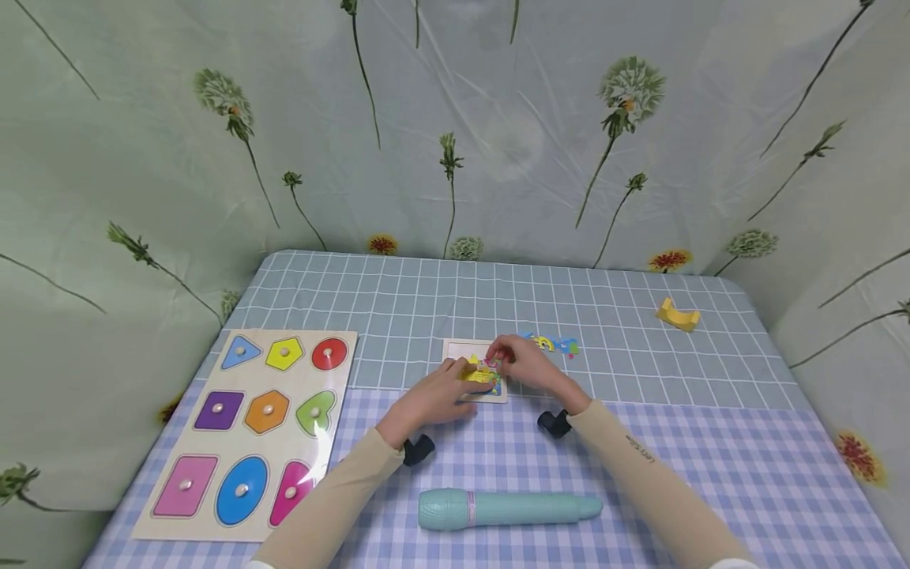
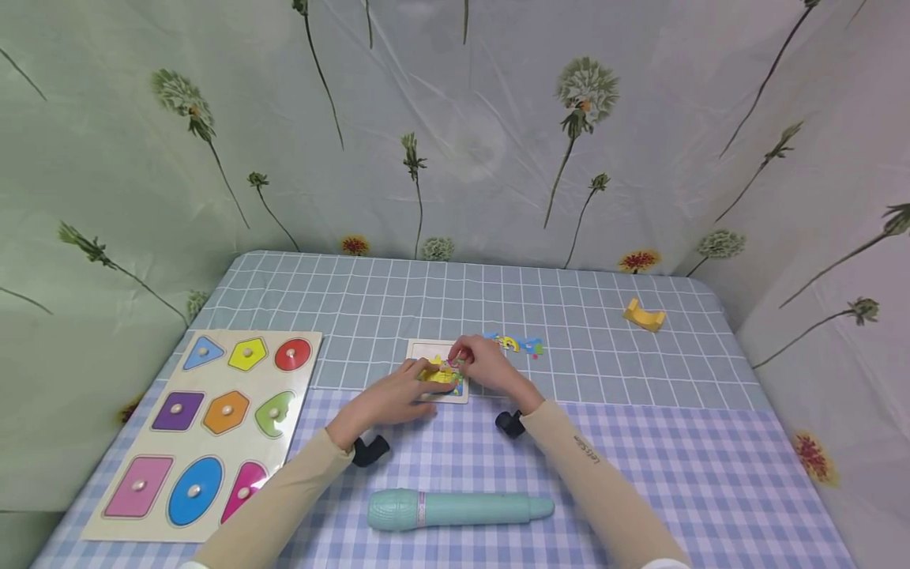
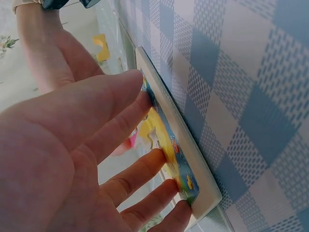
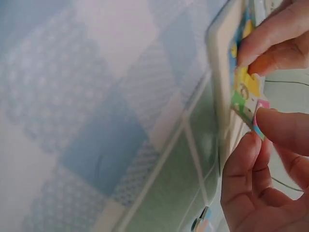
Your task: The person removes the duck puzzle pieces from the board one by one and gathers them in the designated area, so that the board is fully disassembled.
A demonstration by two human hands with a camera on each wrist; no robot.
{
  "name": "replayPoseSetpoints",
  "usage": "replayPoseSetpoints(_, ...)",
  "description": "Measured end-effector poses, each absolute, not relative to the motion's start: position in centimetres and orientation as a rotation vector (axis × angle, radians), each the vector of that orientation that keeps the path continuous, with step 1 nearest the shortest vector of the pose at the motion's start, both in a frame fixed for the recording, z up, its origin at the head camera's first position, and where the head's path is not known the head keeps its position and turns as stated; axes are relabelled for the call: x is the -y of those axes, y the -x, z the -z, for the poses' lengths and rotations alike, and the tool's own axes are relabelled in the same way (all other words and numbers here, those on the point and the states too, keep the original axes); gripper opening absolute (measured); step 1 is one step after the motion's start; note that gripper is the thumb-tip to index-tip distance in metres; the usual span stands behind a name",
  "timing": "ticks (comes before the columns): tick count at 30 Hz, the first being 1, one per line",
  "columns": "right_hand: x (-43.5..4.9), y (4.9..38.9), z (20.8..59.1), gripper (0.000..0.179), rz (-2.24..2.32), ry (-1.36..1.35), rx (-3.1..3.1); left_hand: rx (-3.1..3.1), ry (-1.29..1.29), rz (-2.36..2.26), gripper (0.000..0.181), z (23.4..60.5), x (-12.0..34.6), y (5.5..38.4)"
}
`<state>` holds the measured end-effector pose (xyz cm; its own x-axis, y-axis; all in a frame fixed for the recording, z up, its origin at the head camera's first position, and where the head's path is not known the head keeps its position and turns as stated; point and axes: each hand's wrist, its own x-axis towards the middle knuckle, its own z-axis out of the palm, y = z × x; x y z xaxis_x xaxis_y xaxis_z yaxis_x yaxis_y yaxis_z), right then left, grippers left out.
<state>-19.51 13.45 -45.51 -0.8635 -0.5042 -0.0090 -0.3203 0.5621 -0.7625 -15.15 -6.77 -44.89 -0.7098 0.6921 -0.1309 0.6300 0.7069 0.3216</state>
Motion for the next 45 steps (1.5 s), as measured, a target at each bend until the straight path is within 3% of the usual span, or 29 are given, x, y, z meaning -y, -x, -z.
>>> replayPoseSetpoints(6,-14.2,19.3,45.4,0.021,1.284,0.674,-2.513,-2.673,-1.058,-0.346,0.042,45.0,6.7,15.3)
replayPoseSetpoints(14,-19.2,19.0,44.4,0.016,1.438,0.42,-2.512,-2.67,-1.054,-0.354,0.043,45.2,6.7,15.2)
replayPoseSetpoints(24,-24.0,18.4,45.4,0.018,1.279,0.086,-2.673,-2.697,-1.097,-0.407,0.04,45.3,6.8,15.0)
replayPoseSetpoints(45,-23.0,18.3,45.6,0.011,0.952,0.287,-2.977,-2.692,-1.142,-0.46,0.043,45.6,7.4,14.8)
